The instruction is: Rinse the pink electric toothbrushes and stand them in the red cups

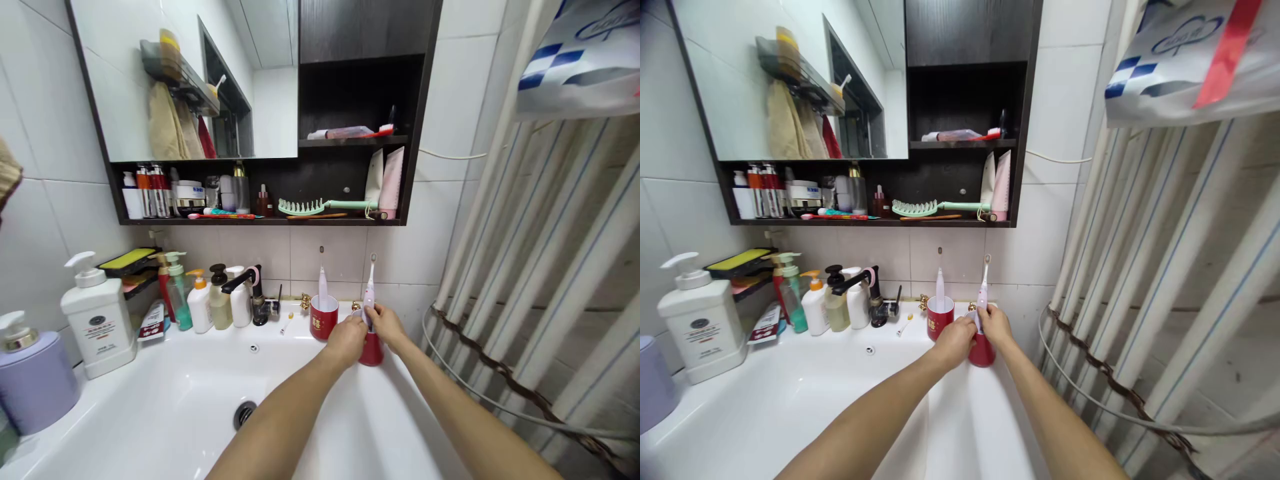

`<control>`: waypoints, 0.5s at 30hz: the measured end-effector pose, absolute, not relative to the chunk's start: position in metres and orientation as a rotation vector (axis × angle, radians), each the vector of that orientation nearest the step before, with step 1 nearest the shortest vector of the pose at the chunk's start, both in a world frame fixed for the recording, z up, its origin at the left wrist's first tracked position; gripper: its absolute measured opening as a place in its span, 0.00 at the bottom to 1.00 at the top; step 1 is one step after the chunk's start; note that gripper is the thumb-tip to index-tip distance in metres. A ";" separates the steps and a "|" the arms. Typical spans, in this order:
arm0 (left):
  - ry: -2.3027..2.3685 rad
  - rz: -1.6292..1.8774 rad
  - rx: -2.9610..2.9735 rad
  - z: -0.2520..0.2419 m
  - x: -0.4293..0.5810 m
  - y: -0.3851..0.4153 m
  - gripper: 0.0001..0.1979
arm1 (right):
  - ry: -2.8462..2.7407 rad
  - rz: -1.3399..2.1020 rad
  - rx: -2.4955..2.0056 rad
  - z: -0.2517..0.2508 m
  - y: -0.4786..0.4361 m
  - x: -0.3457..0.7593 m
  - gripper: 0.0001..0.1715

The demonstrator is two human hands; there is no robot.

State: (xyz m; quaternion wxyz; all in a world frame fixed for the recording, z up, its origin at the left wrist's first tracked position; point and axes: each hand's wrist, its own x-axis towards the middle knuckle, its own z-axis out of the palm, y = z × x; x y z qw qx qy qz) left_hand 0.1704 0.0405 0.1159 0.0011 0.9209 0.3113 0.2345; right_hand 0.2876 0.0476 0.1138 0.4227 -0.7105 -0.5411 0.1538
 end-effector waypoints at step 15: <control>1.422 0.688 2.678 0.119 0.114 0.068 0.05 | -1.337 0.301 -1.790 0.131 0.045 0.287 0.14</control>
